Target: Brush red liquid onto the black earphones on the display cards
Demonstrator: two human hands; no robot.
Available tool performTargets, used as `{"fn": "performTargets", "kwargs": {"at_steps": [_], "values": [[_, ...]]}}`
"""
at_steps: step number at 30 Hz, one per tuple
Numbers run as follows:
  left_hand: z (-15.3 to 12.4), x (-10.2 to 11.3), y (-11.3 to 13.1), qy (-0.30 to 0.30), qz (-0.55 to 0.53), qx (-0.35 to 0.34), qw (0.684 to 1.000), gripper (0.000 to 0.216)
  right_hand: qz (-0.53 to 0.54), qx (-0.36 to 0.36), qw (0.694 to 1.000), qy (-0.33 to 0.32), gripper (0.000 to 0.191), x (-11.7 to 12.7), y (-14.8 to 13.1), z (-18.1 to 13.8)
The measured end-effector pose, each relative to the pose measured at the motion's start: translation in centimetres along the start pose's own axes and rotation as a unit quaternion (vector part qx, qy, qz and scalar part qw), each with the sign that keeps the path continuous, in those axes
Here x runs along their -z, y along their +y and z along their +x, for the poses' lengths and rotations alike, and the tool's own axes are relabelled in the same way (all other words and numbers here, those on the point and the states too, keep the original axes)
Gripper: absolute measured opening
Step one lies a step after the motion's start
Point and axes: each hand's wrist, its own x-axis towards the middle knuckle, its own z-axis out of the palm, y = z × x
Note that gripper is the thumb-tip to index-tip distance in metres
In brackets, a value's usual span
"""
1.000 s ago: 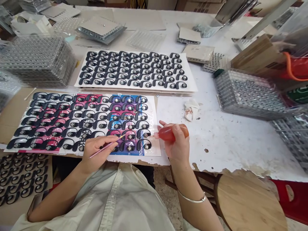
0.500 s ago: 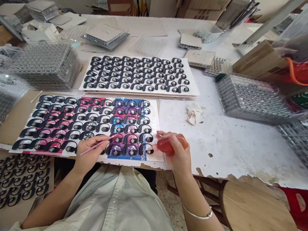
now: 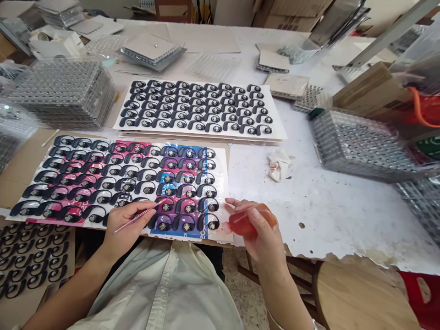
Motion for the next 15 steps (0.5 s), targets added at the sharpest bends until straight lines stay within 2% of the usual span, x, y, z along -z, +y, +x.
{"fn": "performTargets", "kwargs": {"at_steps": [3, 6, 9, 12, 15], "values": [[-0.2, 0.3, 0.2, 0.007, 0.006, -0.036, 0.999, 0.008, 0.030, -0.017, 0.999, 0.024, 0.022, 0.3, -0.8, -0.5], [0.1, -0.3, 0.8, 0.035, 0.024, -0.167, 0.985, 0.013, 0.043, 0.002, 0.995, 0.087, 0.024, 0.1, -2.0, 0.5], [0.6, -1.6, 1.6, 0.015, 0.062, -0.268, 0.961, 0.019, 0.073, -0.008, 0.989, 0.130, 0.038, -1.4, -2.8, 2.6], [0.8, -3.1, 2.1, -0.014, 0.115, -0.308, 0.944, 0.022, 0.086, -0.001, 0.989, 0.120, 0.047, -3.8, -2.8, 4.7], [0.7, -3.9, 2.2, -0.018, 0.152, -0.322, 0.934, 0.023, 0.087, 0.008, 0.990, 0.109, 0.045, -5.8, -2.4, 5.9]]}}
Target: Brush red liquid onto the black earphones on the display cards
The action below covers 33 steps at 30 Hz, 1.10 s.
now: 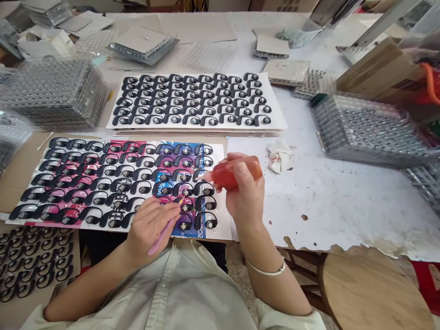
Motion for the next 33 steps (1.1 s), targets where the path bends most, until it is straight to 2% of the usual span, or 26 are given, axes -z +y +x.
{"fn": "performTargets", "kwargs": {"at_steps": [3, 8, 13, 16, 23, 33], "values": [[-0.1, -0.2, -0.1, 0.003, 0.013, 0.000, 1.000, 0.022, -0.024, 0.039, 0.999, -0.024, 0.043, -0.7, 0.8, -0.2], [-0.2, -0.4, -0.1, 0.001, 0.020, 0.002, 1.000, 0.019, -0.088, 0.123, 0.988, -0.040, 0.033, 0.0, 2.2, -1.5], [-0.2, -0.6, 0.2, -0.005, 0.036, 0.003, 0.999, 0.021, -0.196, 0.246, 0.949, -0.028, 0.023, 0.2, 3.2, -2.7], [-0.2, -0.7, 0.2, 0.002, 0.050, 0.002, 0.999, 0.020, -0.226, 0.291, 0.929, -0.034, 0.019, 0.2, 3.3, -3.0], [0.0, -1.0, 0.7, 0.008, 0.095, -0.020, 0.995, 0.013, -0.268, 0.341, 0.896, -0.094, 0.018, -0.1, 3.5, -3.0], [0.2, -0.9, 0.8, 0.001, 0.111, -0.020, 0.994, 0.016, -0.300, 0.349, 0.881, -0.109, 0.017, -0.4, 3.5, -3.0]]}}
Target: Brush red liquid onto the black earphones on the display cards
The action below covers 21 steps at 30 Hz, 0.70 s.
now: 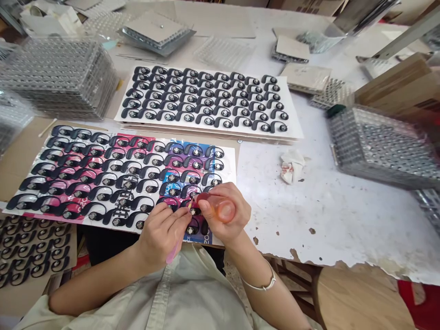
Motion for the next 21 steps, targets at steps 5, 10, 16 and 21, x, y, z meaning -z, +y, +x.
{"fn": "performTargets", "kwargs": {"at_steps": [5, 10, 16, 21], "values": [[-0.07, -0.16, 0.01, -0.002, -0.001, 0.002, 1.000, 0.015, -0.009, 0.000, 1.000, -0.004, 0.014, -0.11, -0.07, 0.02], [-0.03, -0.15, 0.02, 0.001, 0.006, 0.003, 1.000, 0.014, -0.017, 0.001, 1.000, -0.001, 0.016, -0.13, -0.06, -0.11], [0.06, -0.05, 0.02, 0.001, 0.003, 0.001, 1.000, 0.015, -0.024, 0.003, 1.000, -0.003, 0.016, -0.06, 0.12, -0.22], [0.10, -0.05, 0.03, 0.003, 0.000, 0.001, 1.000, 0.015, -0.020, 0.012, 1.000, -0.001, 0.016, -0.11, 0.05, -0.13]]}}
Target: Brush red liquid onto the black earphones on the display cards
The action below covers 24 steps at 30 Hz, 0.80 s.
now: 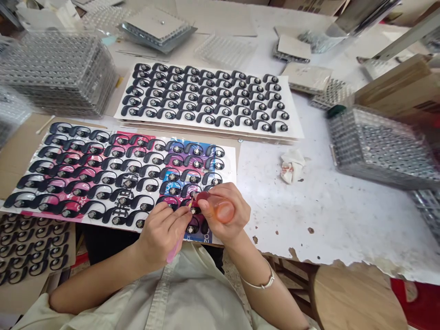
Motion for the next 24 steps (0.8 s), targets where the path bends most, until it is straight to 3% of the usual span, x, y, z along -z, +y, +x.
{"fn": "performTargets", "kwargs": {"at_steps": [24], "values": [[-0.23, 0.15, -0.03, -0.015, -0.007, 0.004, 1.000, 0.014, -0.030, -0.013, 0.999, 0.027, 0.015, 0.21, 0.02, -0.01]]}}
